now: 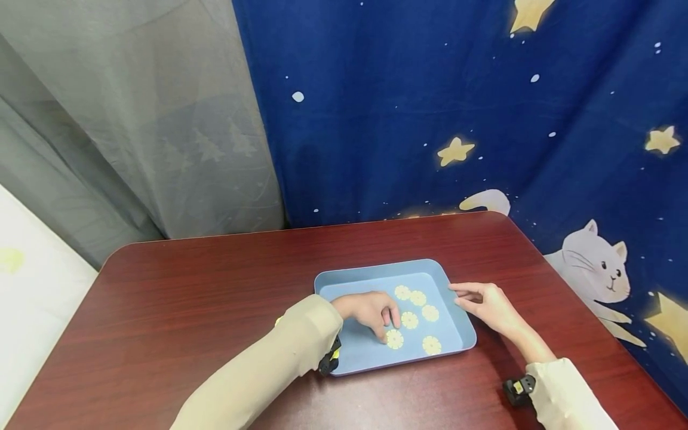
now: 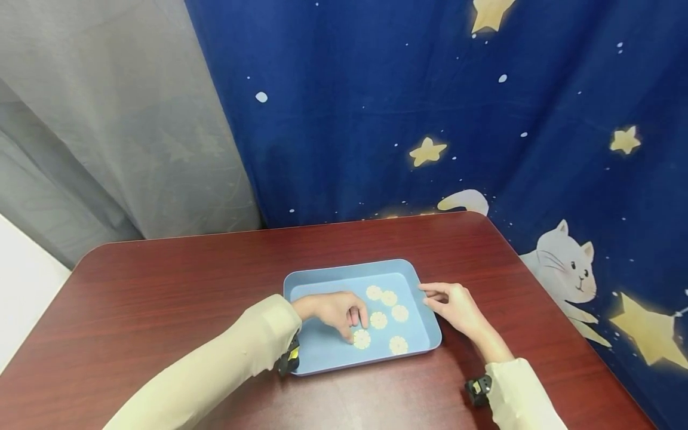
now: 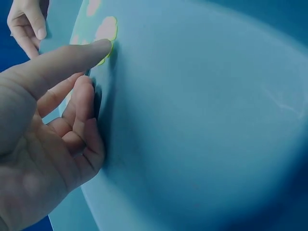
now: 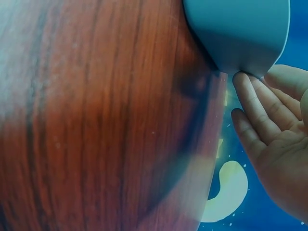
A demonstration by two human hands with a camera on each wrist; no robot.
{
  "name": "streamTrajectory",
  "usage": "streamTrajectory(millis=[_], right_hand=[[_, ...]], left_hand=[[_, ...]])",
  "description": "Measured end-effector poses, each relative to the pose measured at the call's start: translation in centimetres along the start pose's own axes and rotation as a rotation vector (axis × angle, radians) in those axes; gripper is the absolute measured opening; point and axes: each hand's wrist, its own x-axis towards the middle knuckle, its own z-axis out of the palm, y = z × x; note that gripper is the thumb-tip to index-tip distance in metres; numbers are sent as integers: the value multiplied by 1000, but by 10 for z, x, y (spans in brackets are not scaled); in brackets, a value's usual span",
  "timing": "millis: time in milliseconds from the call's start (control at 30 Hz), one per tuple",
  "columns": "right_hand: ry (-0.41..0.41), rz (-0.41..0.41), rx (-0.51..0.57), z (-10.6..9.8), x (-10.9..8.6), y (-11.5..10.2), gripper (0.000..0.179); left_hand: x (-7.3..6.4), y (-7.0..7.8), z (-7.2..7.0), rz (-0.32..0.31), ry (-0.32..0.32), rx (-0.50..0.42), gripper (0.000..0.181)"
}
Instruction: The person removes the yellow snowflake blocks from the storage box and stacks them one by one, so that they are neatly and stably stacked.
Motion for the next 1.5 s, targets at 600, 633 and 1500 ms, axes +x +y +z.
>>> streamTrajectory(millis=[600,633,1500], right_hand=[[4,-18,-2,-1,-1,4,33],[4,-18,-3,-1,-1,4,33],[13,-18,-9,-1,1,2,32]], left_hand=[[4,7,7,-44,41,122,29],[4,8,7,-46,42,125,29],[7,7,6,-38,49,193,28]])
